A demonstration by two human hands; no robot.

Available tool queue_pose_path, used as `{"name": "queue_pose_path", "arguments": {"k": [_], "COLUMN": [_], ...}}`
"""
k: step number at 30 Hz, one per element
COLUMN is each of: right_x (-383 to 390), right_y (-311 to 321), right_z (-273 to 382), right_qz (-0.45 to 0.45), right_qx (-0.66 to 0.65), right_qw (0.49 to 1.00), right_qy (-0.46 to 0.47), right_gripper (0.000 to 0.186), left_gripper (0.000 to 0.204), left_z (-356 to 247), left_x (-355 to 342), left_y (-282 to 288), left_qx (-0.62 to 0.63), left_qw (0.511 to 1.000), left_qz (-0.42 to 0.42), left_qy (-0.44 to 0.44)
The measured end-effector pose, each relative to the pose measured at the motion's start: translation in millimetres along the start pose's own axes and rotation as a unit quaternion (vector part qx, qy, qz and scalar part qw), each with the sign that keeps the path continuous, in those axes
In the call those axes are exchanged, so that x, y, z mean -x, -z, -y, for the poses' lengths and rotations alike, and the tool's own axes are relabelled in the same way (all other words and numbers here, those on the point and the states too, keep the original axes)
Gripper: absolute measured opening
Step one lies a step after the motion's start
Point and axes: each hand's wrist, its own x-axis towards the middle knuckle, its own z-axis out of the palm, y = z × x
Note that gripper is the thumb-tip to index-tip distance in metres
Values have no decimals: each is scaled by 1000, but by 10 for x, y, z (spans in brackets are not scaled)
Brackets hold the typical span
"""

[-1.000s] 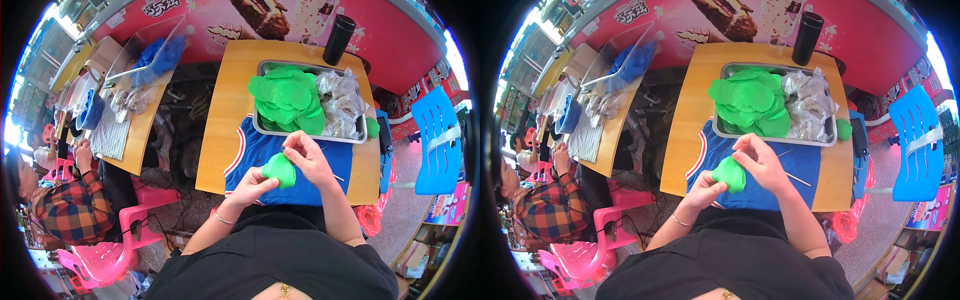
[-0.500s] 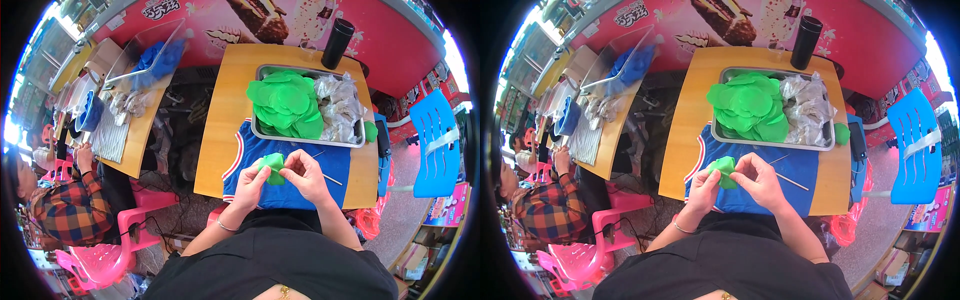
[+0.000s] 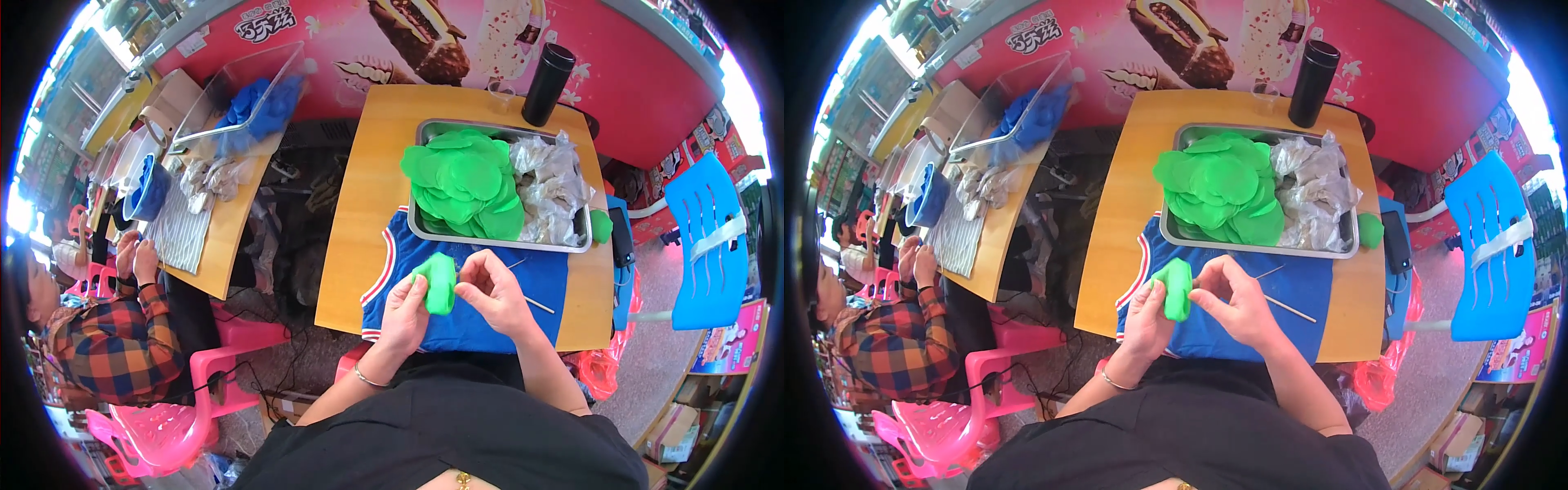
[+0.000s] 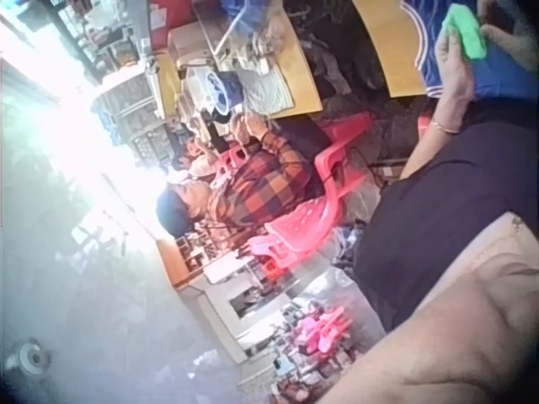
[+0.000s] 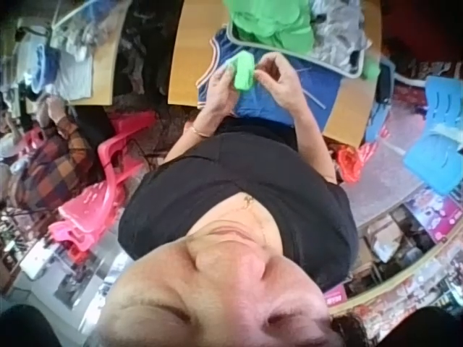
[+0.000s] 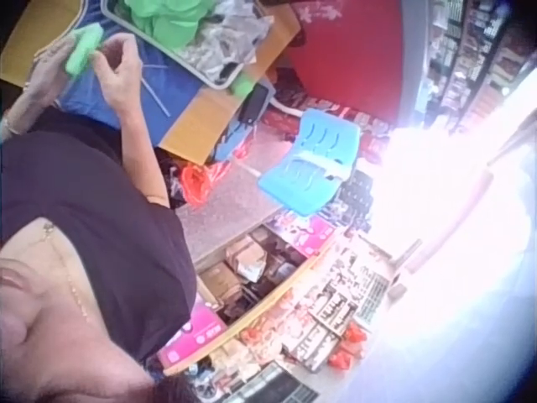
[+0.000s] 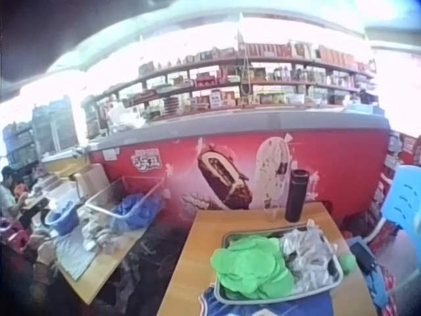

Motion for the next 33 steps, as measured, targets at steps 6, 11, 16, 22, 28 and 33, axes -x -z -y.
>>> {"name": "queue_pose_path", "arguments": {"k": [6, 11, 16, 22, 28, 33], "right_x": [-102, -169, -186, -199, -232, -246], "right_y": [-20, 4, -5, -27, -14, -3], "right_z": [38, -36, 106, 78, -39, -120], "right_qz": [8, 48, 35, 22, 39, 54], "right_qx": [-61, -74, 80, 117, 151, 169], "right_qw": [998, 996, 996, 993, 988, 984], "right_qy": [-6, -34, -22, -8, -8, -20], "right_gripper": [18, 16, 15, 13, 11, 12], "left_gripper": [27, 28, 16, 14, 15, 11], "left_z": [-95, -144, -144, -60, -38, -78], "left_x": [33, 64, 45, 79, 69, 39], "left_y": [-52, -4, -39, -73, -61, -107], "left_qx": [-93, -145, -405, -367, -491, -610], "left_qw": [994, 985, 900, 923, 849, 738], "left_qz": [56, 91, 152, 110, 166, 246], "left_qy": [-12, 23, -60, -34, -106, -152]}}
